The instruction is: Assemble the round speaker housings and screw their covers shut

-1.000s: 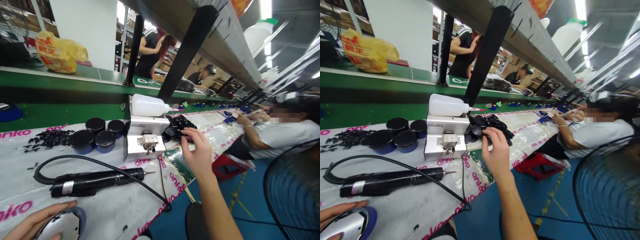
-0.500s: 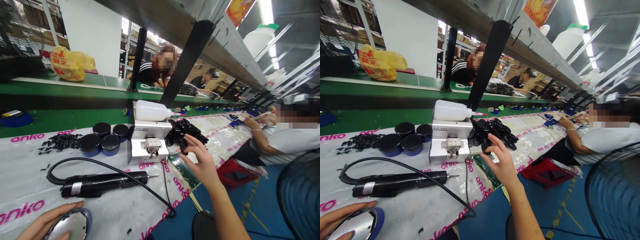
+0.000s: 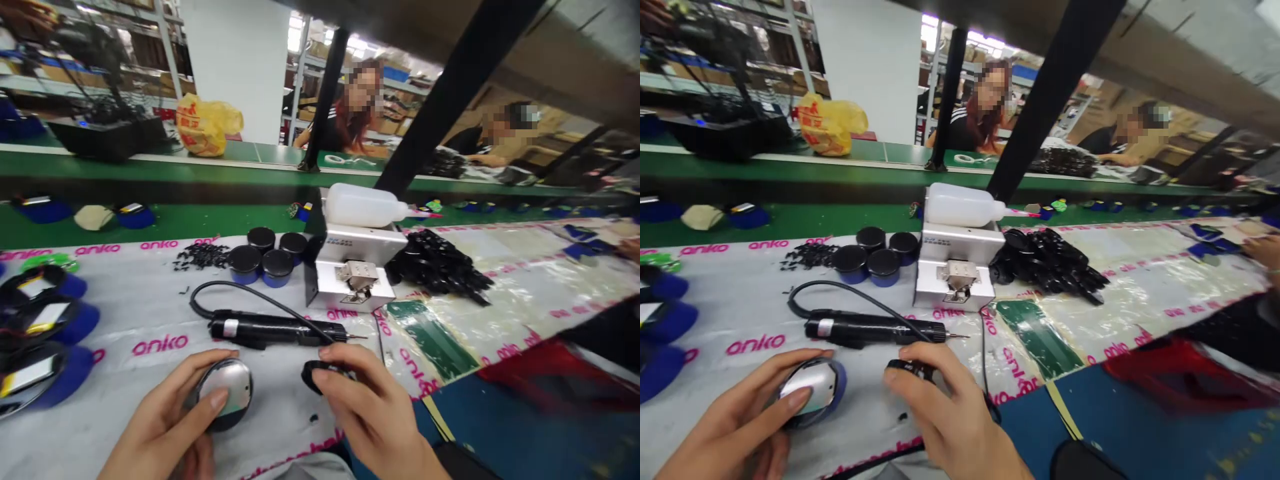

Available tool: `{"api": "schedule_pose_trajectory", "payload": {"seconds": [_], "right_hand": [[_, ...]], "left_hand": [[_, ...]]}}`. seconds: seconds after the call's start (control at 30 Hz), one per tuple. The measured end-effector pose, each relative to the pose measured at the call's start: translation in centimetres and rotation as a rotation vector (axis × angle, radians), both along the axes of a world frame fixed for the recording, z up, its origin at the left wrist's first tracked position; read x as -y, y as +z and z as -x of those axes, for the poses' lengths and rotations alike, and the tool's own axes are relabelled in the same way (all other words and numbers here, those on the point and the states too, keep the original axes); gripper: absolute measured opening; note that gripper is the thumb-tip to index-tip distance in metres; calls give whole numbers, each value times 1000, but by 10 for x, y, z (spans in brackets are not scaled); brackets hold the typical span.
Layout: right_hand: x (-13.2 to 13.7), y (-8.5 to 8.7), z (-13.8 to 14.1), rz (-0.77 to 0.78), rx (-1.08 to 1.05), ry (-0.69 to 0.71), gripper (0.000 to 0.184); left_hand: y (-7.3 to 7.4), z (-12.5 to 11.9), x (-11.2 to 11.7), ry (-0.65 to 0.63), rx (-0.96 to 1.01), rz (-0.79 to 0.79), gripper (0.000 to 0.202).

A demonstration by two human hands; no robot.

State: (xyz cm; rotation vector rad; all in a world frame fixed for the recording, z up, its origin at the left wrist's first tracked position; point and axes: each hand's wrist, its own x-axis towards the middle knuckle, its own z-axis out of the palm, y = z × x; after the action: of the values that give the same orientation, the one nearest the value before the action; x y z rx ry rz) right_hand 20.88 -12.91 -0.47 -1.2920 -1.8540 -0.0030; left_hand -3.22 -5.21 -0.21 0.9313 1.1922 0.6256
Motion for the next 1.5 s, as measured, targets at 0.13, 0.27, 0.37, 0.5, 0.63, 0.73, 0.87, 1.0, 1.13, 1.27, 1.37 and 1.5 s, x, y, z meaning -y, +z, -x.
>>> {"api": "schedule_pose_trajectory", "payload": {"seconds": [0.13, 0.27, 0.37, 0.5, 0.63, 0.73, 0.87, 1.0, 1.13, 1.27, 1.37, 1.5], "right_hand": [[-13, -16, 42, 42, -152, -100, 40], [-17, -17, 73, 169, -118, -57, 30], [-15, -8, 76, 315, 9, 47, 50], [-18, 4, 54, 536, 84, 213, 60], [-22, 2, 36, 603, -93, 284, 69], [-19, -5, 37, 491, -362, 265, 66], [-13, -14, 44, 363, -571, 303, 69], [-15, -17, 47, 388, -501, 338, 74], [-19, -14, 47, 415, -428, 320, 74], [-22, 1, 51, 418, -243, 264, 71], [-28, 15, 56, 385, -30, 265, 65], [-39, 20, 63, 369, 109, 332, 55]], "left_hand": [[8, -3, 1, -11, 43, -25, 54], [3, 3, 1, -62, 80, -12, 50], [0, 6, 1, -110, 97, -18, 52], [1, 7, 0, -130, 44, -26, 45], [5, 8, -1, -138, -79, -72, 34], [6, 8, 1, -114, -113, -73, 30], [1, 10, 4, -113, -68, -72, 29], [-3, 12, 4, -132, -69, -79, 28], [-3, 11, 5, -129, -70, -83, 27], [-3, 14, 6, -130, -49, -40, 33], [-6, 22, 5, -153, 112, 1, 39], [-12, 36, 2, -148, 410, 68, 40]]}}
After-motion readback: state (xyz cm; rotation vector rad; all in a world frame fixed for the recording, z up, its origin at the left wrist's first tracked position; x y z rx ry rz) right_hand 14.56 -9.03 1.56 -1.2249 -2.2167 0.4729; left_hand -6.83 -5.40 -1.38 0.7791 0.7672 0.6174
